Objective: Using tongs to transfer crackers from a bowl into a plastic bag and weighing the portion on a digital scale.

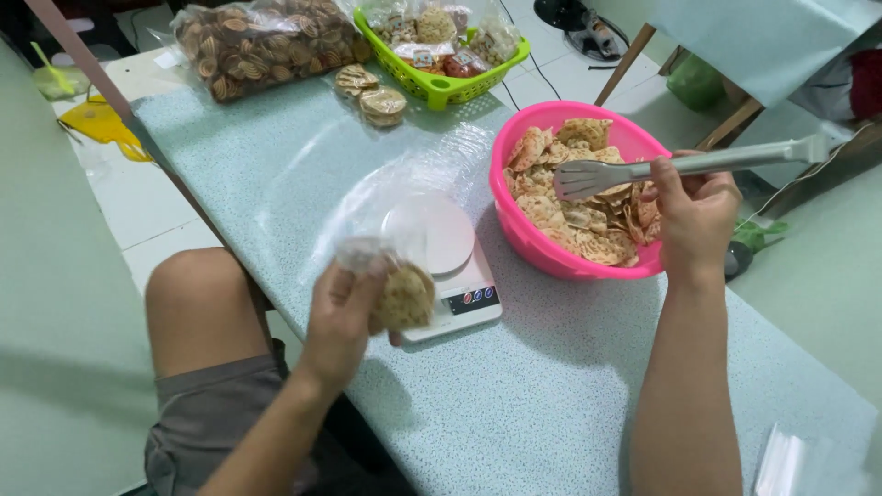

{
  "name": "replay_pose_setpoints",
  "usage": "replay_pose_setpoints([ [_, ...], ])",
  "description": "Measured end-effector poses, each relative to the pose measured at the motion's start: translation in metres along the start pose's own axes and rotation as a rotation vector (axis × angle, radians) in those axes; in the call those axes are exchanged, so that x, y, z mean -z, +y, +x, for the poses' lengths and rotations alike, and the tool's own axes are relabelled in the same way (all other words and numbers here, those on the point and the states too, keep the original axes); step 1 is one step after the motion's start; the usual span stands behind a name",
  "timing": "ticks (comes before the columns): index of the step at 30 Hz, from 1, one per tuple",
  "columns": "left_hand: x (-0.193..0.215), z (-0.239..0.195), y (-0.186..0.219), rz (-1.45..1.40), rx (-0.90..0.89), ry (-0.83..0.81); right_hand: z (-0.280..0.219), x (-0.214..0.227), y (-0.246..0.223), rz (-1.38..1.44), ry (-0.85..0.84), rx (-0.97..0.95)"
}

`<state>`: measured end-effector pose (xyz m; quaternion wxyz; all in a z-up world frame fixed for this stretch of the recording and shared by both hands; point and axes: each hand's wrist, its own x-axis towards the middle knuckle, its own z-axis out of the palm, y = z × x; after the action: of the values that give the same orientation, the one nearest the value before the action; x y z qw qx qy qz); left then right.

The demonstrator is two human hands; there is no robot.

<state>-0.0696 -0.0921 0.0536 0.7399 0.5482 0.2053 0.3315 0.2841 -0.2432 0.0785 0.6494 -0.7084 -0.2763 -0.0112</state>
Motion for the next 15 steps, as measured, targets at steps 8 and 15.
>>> replay_pose_setpoints([
  [8,-0.004,-0.017,-0.075,-0.237,-0.055,-0.141,-0.001,0.000,-0.009,-0.010,0.038,-0.070],
  [15,-0.002,-0.022,-0.075,-0.294,-0.087,-0.136,0.004,0.003,0.008,-0.009,0.089,-0.028],
])
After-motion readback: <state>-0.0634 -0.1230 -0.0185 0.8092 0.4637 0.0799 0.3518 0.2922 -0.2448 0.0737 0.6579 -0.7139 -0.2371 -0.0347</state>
